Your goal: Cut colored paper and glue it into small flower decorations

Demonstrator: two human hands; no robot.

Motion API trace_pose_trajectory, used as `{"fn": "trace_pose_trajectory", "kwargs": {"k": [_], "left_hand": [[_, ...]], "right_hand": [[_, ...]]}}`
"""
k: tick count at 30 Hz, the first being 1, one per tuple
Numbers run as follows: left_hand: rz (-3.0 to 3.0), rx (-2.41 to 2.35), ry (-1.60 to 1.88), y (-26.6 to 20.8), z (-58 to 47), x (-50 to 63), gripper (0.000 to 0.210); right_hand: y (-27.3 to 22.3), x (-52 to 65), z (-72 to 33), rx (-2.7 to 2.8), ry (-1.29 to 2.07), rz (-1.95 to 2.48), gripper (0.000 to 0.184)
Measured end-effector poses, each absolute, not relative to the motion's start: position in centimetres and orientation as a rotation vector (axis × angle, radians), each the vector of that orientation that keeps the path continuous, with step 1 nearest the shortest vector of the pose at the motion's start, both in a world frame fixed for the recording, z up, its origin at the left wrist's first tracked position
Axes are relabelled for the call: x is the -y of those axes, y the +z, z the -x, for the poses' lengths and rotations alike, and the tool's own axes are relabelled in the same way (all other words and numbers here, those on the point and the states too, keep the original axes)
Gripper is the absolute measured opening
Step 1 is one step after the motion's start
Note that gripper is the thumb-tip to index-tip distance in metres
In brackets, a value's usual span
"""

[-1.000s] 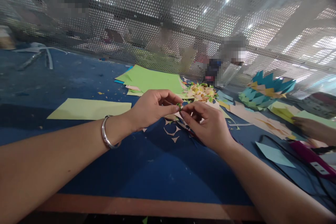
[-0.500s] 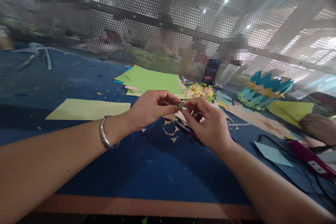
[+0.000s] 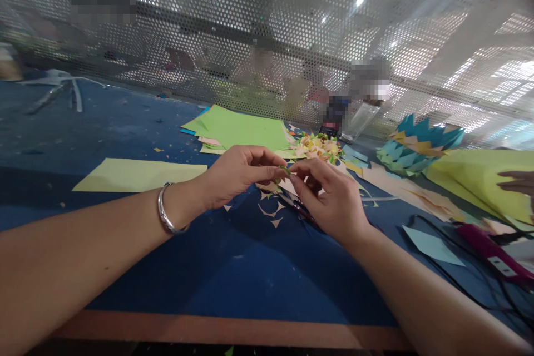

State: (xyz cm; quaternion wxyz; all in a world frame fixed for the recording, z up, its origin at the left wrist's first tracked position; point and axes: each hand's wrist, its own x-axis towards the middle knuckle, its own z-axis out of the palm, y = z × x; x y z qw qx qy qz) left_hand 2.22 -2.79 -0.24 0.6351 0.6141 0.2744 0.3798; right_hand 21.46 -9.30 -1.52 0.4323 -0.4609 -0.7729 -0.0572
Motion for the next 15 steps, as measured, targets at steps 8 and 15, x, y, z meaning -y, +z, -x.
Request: {"fn": "trace_pose_trajectory", "kwargs": {"k": [8,15], "left_hand": [[-1.365,-0.614,0.862,-0.59,-2.21,2.7,0.023],[-1.349,-0.607,0.878,-0.5,-2.23,2.67,0.023]], "right_hand": [[-1.66,9.21,-21.57,1.979,-0.216,1.153,0.009],[-1.66,9.21,-21.5,1.978,-0.139,1.196,0.009]]}}
